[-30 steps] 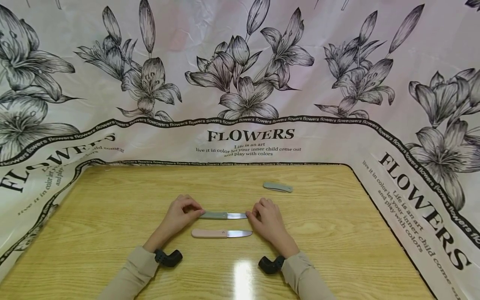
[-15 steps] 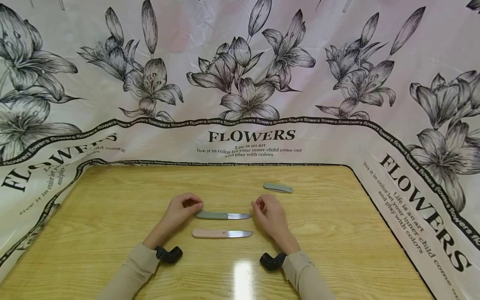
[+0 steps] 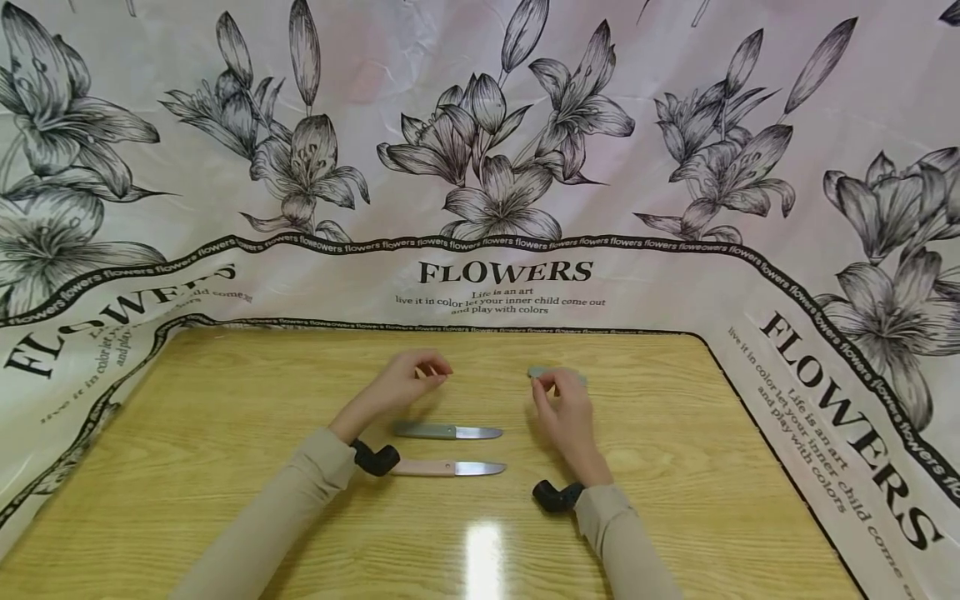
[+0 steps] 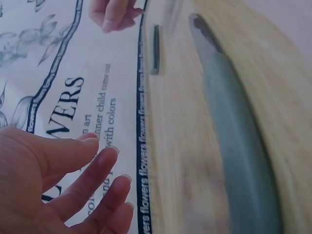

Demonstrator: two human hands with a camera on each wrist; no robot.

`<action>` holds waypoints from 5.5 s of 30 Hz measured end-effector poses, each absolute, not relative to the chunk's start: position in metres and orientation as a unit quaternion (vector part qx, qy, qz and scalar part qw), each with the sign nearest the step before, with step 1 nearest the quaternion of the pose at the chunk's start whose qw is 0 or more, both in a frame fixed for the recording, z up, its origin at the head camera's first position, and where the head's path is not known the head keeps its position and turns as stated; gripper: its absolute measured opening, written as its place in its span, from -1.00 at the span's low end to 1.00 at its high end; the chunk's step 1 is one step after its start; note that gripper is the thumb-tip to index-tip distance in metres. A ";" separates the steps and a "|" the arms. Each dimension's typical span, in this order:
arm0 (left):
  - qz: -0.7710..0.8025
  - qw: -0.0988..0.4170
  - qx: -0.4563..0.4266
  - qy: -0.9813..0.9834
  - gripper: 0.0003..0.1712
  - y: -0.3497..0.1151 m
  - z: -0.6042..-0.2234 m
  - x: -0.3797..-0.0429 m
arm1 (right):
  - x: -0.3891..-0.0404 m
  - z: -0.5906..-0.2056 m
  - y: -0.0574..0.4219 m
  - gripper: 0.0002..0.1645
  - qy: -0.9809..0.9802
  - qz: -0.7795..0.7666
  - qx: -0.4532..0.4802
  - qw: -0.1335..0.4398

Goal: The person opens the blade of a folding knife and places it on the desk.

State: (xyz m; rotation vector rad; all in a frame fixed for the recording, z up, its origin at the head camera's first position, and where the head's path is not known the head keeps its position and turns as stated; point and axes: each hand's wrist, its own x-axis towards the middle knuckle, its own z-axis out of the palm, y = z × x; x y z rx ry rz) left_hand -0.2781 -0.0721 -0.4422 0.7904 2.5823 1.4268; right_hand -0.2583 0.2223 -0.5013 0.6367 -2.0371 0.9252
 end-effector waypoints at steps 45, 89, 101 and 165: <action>0.257 0.065 0.275 0.924 -0.79 0.097 -0.456 -0.305 | -0.269 -0.501 0.286 -0.66 -0.906 0.357 0.127 0.190; 0.498 0.048 0.260 0.826 -0.81 0.074 -0.447 -0.302 | -0.263 -0.502 0.279 -0.66 -0.781 0.560 0.139 0.239; 0.674 0.088 0.187 0.709 -0.79 0.042 -0.432 -0.284 | -0.250 -0.500 0.245 -0.64 -0.676 0.685 0.119 0.244; 0.779 0.050 0.332 0.529 -0.88 -0.082 -0.490 -0.206 | -0.179 -0.475 0.123 -0.69 -0.671 0.586 0.363 0.273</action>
